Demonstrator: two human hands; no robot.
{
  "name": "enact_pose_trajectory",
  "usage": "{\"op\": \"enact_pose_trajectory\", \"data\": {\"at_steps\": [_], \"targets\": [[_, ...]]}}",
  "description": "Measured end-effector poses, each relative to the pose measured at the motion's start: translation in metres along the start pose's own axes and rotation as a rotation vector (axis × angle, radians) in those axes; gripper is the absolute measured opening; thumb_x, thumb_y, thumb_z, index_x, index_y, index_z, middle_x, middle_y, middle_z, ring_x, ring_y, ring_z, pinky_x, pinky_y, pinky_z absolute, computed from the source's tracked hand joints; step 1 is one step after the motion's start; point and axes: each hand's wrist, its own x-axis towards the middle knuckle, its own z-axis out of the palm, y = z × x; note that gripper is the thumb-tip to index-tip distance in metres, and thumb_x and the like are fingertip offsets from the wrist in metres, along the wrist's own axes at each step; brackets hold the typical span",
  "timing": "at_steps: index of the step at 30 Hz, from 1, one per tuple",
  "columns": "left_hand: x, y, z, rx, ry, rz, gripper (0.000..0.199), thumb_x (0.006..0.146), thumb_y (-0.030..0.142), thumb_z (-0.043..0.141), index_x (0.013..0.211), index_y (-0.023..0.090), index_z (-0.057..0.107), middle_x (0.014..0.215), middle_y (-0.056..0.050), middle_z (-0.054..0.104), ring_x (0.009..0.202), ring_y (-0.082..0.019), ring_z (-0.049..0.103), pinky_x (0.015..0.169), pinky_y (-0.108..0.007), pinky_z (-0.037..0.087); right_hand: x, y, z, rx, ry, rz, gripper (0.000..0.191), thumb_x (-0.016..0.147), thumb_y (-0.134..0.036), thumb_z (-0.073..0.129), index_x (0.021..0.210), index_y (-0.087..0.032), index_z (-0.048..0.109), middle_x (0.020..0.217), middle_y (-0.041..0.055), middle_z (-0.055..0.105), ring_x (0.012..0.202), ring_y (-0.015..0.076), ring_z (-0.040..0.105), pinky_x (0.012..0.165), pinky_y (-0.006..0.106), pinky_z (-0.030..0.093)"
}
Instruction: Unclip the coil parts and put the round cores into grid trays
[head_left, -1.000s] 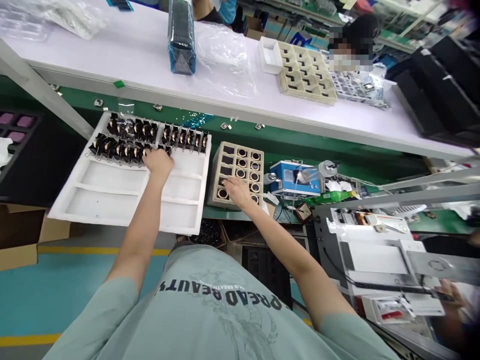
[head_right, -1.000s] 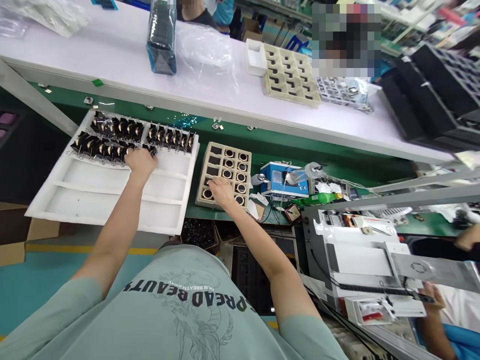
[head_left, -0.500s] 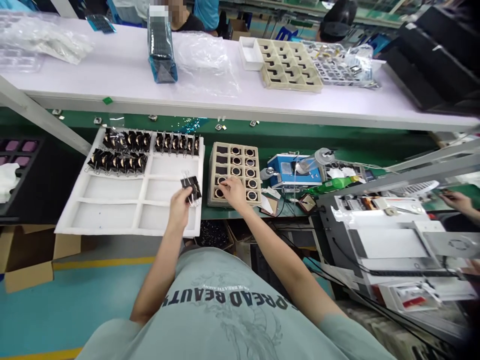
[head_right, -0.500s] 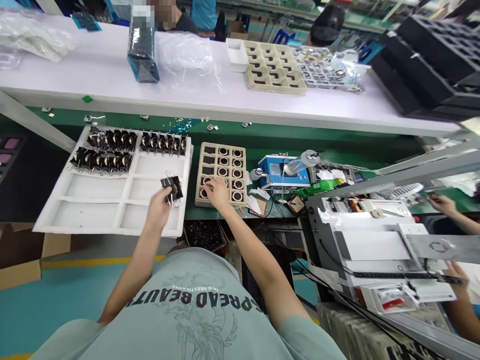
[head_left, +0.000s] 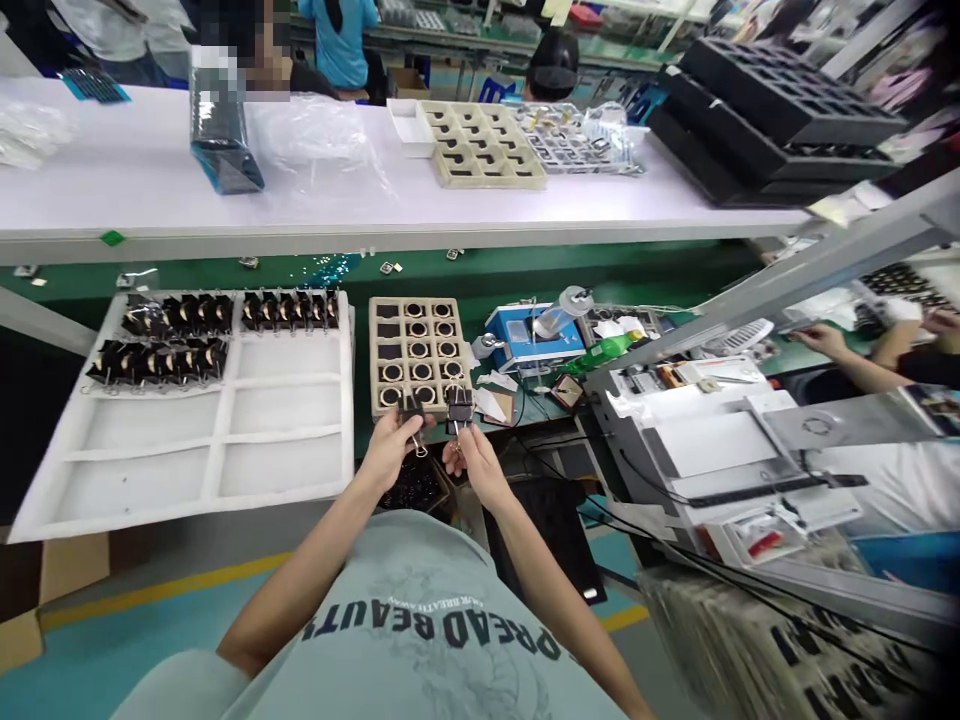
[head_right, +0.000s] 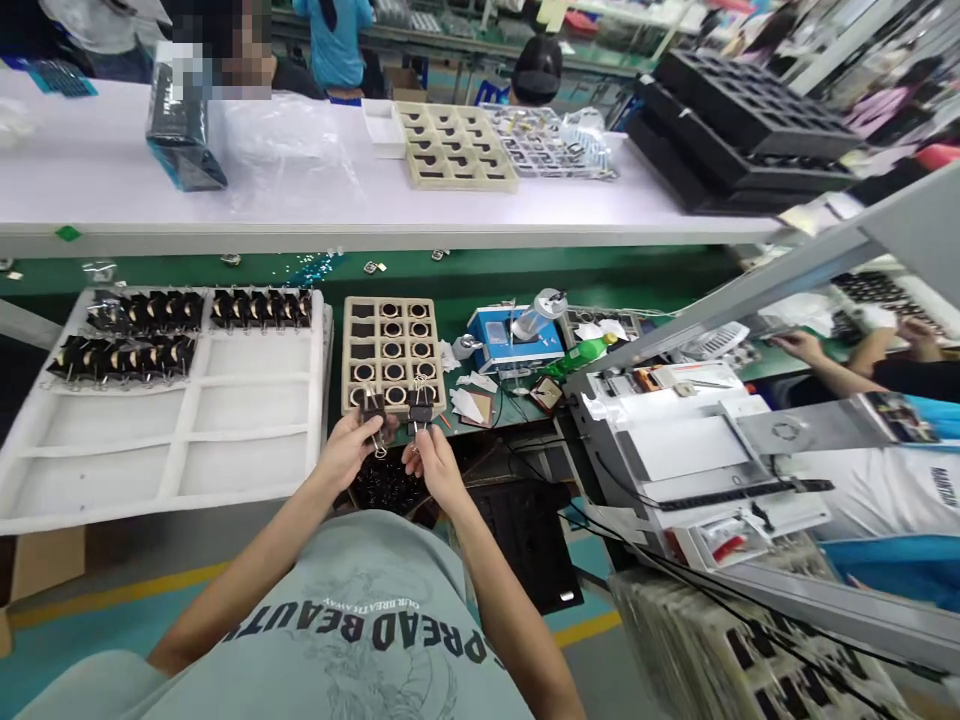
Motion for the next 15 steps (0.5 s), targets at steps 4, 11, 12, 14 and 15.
{"op": "enact_pose_trajectory", "data": {"at_steps": [4, 11, 12, 14, 15], "targets": [[0.006, -0.005, 0.021, 0.058, -0.067, -0.052, 0.045, 0.059, 0.026, 0.085, 0.098, 0.016, 0.065, 0.097, -0.006, 0.073, 0.083, -0.02, 0.068, 0.072, -0.031, 0.054, -0.015, -0.003, -0.011, -0.007, -0.066, -0.033, 0.045, 0.088, -0.066, 0.057, 0.094, -0.023, 0.046, 0.072, -0.0028, 0.06, 0.055, 0.0105, 0.055, 0.047, 0.023, 0.04], [0.01, -0.011, 0.036, 0.148, -0.005, 0.038, 0.051, 0.049, 0.023, 0.091, 0.092, 0.014, 0.066, 0.09, -0.004, 0.072, 0.076, -0.017, 0.066, 0.074, -0.03, 0.053, -0.028, 0.004, -0.019, -0.042, -0.093, 0.022, 0.042, 0.088, -0.058, 0.057, 0.104, -0.023, 0.042, 0.067, -0.0073, 0.058, 0.044, 0.0106, 0.056, 0.039, 0.021, 0.039], [0.01, -0.012, 0.036, 0.133, 0.016, 0.033, 0.051, 0.049, 0.024, 0.092, 0.091, 0.014, 0.066, 0.088, -0.004, 0.072, 0.075, -0.017, 0.066, 0.073, -0.03, 0.053, -0.03, 0.005, -0.02, -0.033, -0.101, 0.038, 0.043, 0.088, -0.059, 0.058, 0.105, -0.023, 0.042, 0.067, -0.0071, 0.059, 0.044, 0.0109, 0.057, 0.039, 0.021, 0.041], [0.01, -0.013, 0.034, 0.109, 0.054, 0.014, 0.049, 0.049, 0.025, 0.092, 0.089, 0.014, 0.065, 0.086, -0.003, 0.072, 0.072, -0.016, 0.065, 0.07, -0.03, 0.053, -0.034, 0.007, -0.021, 0.022, -0.119, 0.074, 0.045, 0.085, -0.058, 0.061, 0.107, -0.023, 0.044, 0.077, -0.0033, 0.064, 0.053, 0.0124, 0.064, 0.044, 0.021, 0.047], [0.01, -0.013, 0.034, 0.103, 0.064, 0.01, 0.047, 0.05, 0.025, 0.091, 0.088, 0.014, 0.065, 0.084, -0.003, 0.072, 0.069, -0.016, 0.064, 0.069, -0.03, 0.053, -0.035, 0.008, -0.02, 0.059, -0.125, 0.094, 0.046, 0.083, -0.057, 0.065, 0.107, -0.023, 0.045, 0.086, -0.0003, 0.066, 0.061, 0.0135, 0.067, 0.048, 0.022, 0.051]]}}
